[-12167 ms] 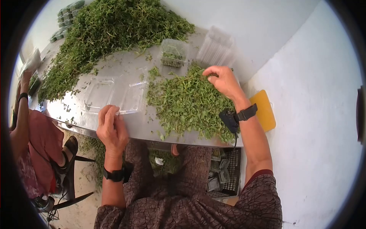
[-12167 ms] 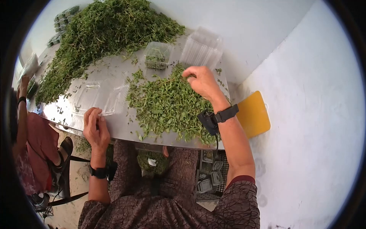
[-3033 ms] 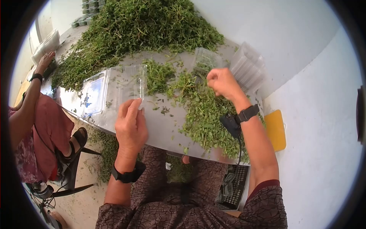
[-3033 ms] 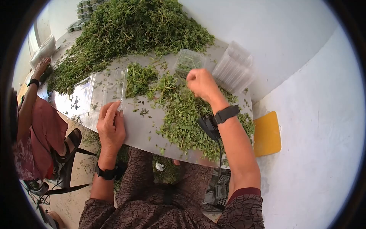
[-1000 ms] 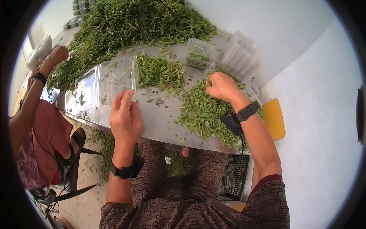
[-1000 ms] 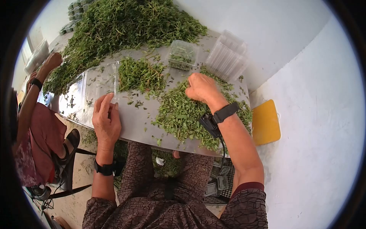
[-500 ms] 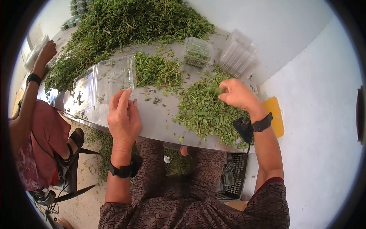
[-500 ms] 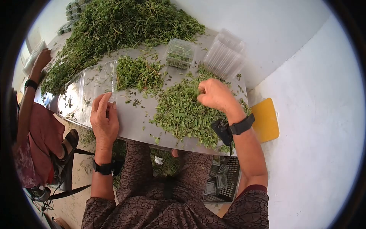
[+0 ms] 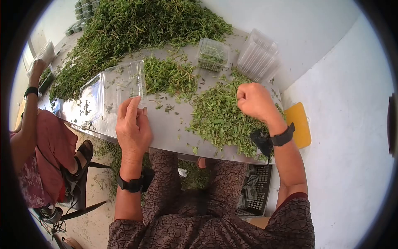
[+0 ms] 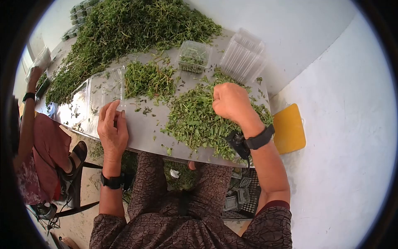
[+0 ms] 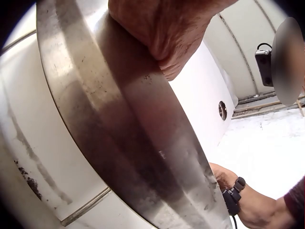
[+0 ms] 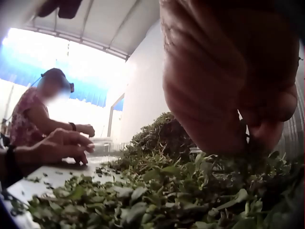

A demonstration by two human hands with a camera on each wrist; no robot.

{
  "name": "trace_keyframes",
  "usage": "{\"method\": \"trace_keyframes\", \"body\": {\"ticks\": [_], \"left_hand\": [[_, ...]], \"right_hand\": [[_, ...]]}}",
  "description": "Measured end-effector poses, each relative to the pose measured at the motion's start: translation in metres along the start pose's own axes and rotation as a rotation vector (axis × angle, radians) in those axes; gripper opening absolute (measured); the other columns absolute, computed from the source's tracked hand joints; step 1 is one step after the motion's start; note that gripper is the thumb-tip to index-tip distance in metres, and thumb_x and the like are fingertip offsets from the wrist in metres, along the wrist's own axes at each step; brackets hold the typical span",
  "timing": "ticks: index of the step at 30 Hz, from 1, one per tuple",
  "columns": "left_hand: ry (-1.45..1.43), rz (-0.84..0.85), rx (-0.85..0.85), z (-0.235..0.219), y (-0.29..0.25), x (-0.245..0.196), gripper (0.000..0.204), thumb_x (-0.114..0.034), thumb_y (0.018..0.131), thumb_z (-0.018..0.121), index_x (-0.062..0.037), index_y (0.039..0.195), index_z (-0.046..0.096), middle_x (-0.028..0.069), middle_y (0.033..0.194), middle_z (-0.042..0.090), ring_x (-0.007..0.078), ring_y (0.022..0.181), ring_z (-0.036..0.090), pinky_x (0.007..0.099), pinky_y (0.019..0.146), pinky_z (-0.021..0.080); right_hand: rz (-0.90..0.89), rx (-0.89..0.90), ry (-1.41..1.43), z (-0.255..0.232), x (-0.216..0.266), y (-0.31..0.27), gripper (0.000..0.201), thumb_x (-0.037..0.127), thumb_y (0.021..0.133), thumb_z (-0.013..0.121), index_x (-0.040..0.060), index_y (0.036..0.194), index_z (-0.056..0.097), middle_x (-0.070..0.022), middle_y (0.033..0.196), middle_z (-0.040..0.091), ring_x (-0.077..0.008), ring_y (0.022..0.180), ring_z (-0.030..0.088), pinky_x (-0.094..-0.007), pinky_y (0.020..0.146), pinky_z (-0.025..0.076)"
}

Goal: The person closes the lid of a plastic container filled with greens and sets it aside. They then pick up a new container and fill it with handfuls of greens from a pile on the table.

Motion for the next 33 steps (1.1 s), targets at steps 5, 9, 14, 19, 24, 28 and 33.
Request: {"method": "trace_keyframes", "body": {"ticks": [5, 9, 14, 19, 24, 28, 33], "left_hand": [[0.012, 0.006, -0.007, 0.0, 0.0, -0.001, 0.038, 0.009, 0.079, 0.061, -0.0007, 0.115, 0.058, 0.0152, 0.108, 0.061, 0.022, 0.07, 0.064, 0.0326, 0.066, 0.053], [-0.012, -0.011, -0.006, 0.0, -0.001, 0.002, 0.036, 0.008, 0.081, 0.06, -0.0013, 0.116, 0.059, 0.0139, 0.108, 0.061, 0.0199, 0.071, 0.063, 0.031, 0.065, 0.052], [-0.01, -0.022, -0.009, 0.001, -0.001, 0.0, 0.036, 0.007, 0.078, 0.062, -0.0015, 0.113, 0.06, 0.0144, 0.107, 0.062, 0.0218, 0.07, 0.064, 0.0323, 0.065, 0.052], [-0.012, -0.017, -0.006, 0.0, -0.001, 0.002, 0.037, 0.007, 0.078, 0.062, -0.0018, 0.114, 0.06, 0.0138, 0.107, 0.062, 0.0216, 0.07, 0.064, 0.0325, 0.065, 0.052], [-0.02, -0.022, -0.013, 0.0, -0.001, 0.0, 0.036, 0.008, 0.078, 0.062, -0.0017, 0.113, 0.059, 0.0135, 0.107, 0.062, 0.0215, 0.07, 0.063, 0.0326, 0.064, 0.053], [-0.019, -0.011, -0.018, -0.001, -0.001, 0.0, 0.036, 0.007, 0.079, 0.062, -0.0018, 0.114, 0.059, 0.0134, 0.107, 0.061, 0.0217, 0.071, 0.063, 0.0325, 0.064, 0.052], [-0.006, -0.004, -0.019, 0.0, -0.001, 0.001, 0.035, 0.006, 0.079, 0.063, -0.0022, 0.113, 0.059, 0.0132, 0.107, 0.061, 0.0219, 0.071, 0.063, 0.0329, 0.064, 0.053]], "right_hand": [[0.167, 0.06, 0.462, -0.008, -0.004, -0.005, 0.011, 0.004, 0.074, 0.061, -0.0006, 0.083, 0.064, -0.0067, 0.066, 0.059, -0.0154, 0.061, 0.054, -0.0322, 0.058, 0.044], [0.09, 0.052, 0.34, 0.007, -0.004, -0.008, 0.016, 0.009, 0.076, 0.063, -0.0005, 0.088, 0.064, -0.008, 0.068, 0.061, -0.018, 0.062, 0.056, -0.0337, 0.059, 0.044], [0.139, 0.099, 0.16, -0.001, 0.02, -0.01, 0.023, 0.02, 0.077, 0.067, 0.0015, 0.091, 0.066, -0.01, 0.072, 0.065, -0.0224, 0.063, 0.059, -0.0375, 0.062, 0.046], [0.061, 0.071, 0.229, 0.01, 0.002, -0.004, 0.021, 0.015, 0.076, 0.066, 0.0034, 0.094, 0.069, -0.0113, 0.068, 0.063, -0.0234, 0.061, 0.059, -0.0369, 0.06, 0.046], [0.207, -0.048, 0.509, -0.025, 0.013, -0.008, 0.021, 0.005, 0.074, 0.062, 0.0003, 0.093, 0.069, -0.0153, 0.072, 0.066, -0.0238, 0.053, 0.057, -0.0379, 0.057, 0.046], [0.169, 0.177, 0.383, -0.002, 0.006, -0.012, 0.02, 0.007, 0.076, 0.067, -0.0005, 0.095, 0.068, -0.0045, 0.071, 0.063, -0.0108, 0.063, 0.054, -0.0274, 0.059, 0.044], [0.091, 0.103, 0.274, 0.002, 0.016, -0.02, 0.037, 0.019, 0.073, 0.074, 0.001, 0.105, 0.068, -0.0174, 0.083, 0.064, -0.0299, 0.073, 0.059, -0.0397, 0.07, 0.047]]}}
Point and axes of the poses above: each hand's wrist, its own y-axis towards the middle knuckle, its own z-axis out of the palm, x = y × z, the point moved 3 cm from there along y, towards the middle knuckle
